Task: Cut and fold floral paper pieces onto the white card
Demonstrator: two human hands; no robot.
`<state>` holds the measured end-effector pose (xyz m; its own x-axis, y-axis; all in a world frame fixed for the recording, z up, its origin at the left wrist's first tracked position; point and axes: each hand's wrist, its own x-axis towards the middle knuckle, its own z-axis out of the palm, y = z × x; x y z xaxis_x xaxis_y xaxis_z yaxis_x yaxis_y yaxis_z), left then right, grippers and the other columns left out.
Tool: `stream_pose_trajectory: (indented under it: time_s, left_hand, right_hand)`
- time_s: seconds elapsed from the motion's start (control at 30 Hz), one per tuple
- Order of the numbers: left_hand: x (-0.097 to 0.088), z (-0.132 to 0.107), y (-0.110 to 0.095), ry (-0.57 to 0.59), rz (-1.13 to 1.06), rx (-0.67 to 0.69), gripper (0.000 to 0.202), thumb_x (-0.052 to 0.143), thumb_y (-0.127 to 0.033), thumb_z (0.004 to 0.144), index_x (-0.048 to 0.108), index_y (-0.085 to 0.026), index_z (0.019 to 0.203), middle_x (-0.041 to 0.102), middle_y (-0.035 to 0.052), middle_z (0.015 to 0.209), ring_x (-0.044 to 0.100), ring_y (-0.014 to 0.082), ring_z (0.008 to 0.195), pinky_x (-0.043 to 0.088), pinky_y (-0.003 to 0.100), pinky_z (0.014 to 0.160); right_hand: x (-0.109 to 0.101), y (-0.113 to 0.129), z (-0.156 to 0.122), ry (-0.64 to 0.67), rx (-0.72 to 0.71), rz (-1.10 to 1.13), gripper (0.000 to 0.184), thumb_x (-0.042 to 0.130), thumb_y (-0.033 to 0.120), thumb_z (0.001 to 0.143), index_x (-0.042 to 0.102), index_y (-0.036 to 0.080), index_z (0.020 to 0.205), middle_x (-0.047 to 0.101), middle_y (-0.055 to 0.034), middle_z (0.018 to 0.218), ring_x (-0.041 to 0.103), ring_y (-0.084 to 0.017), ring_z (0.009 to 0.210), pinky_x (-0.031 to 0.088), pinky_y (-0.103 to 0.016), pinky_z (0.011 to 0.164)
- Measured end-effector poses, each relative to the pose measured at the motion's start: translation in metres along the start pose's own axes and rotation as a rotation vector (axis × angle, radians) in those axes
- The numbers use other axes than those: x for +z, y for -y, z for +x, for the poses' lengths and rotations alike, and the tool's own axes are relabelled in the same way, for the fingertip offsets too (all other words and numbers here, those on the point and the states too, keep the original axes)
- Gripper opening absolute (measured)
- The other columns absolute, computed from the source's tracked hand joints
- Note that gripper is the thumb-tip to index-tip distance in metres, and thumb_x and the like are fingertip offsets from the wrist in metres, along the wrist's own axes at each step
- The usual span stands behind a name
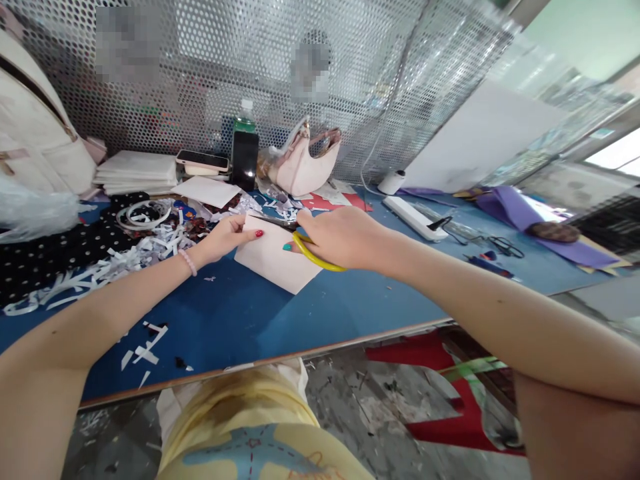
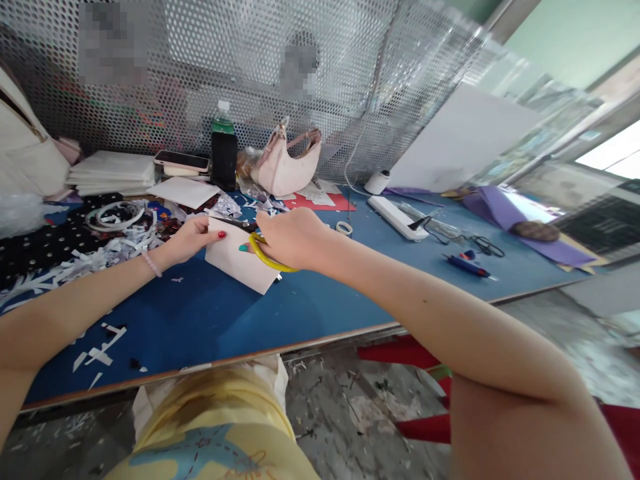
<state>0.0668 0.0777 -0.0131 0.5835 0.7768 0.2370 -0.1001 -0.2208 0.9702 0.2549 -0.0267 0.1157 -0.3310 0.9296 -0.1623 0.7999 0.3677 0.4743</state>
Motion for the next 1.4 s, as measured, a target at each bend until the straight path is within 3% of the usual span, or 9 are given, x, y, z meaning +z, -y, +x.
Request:
stream_pose_trajectory:
  time_s: [0.33, 0.63, 0.9, 1.4]
  left_hand:
    - [0.0004, 0.0003, 0.0004, 0.003, 0.002, 0.003, 0.045, 0.079, -0.052, 0.064, 0.067, -0.013, 0.083, 0.07, 0.0035, 0.08, 0.06, 0.013, 0.068, 0.049, 0.023, 0.061]
    - [-0.0011, 0.0011, 0.0027, 0.017, 0.003, 0.009, 0.044, 0.079, -0.053, 0.064, 0.068, -0.014, 0.083, 0.071, 0.0046, 0.082, 0.062, 0.0142, 0.07, 0.051, 0.025, 0.064]
    - [-0.0008, 0.0003, 0.0015, 0.021, 0.014, 0.009, 0.044, 0.077, -0.052, 0.066, 0.066, -0.014, 0.084, 0.071, 0.0041, 0.082, 0.061, 0.0142, 0.071, 0.05, 0.025, 0.064]
    - [-0.0005, 0.001, 0.0005, 0.026, -0.004, -0.008, 0.045, 0.079, -0.053, 0.064, 0.068, -0.014, 0.085, 0.071, 0.0042, 0.082, 0.061, 0.0141, 0.069, 0.051, 0.025, 0.064]
  right_hand:
    - [-0.0001, 0.0013, -0.0003, -0.002, 0.006, -0.038, 0.047, 0.027, 0.045, 0.099, 0.052, 0.007, 0.11, 0.068, -0.0175, 0.078, 0.067, -0.029, 0.071, 0.021, -0.029, 0.049]
    - [0.001, -0.0031, -0.0043, 0.054, 0.006, 0.018, 0.058, 0.025, 0.055, 0.098, 0.051, 0.007, 0.115, 0.07, -0.0193, 0.085, 0.067, -0.03, 0.075, 0.028, -0.029, 0.051]
    - [-0.0023, 0.0006, -0.0043, 0.052, 0.02, 0.006, 0.045, 0.028, 0.045, 0.099, 0.053, 0.009, 0.111, 0.07, -0.0171, 0.082, 0.067, -0.029, 0.074, 0.026, -0.029, 0.049]
    - [-0.002, 0.0004, -0.0022, 0.041, 0.004, 0.008, 0.048, 0.028, 0.047, 0.1, 0.053, 0.008, 0.111, 0.069, -0.0174, 0.082, 0.066, -0.026, 0.071, 0.024, -0.028, 0.051]
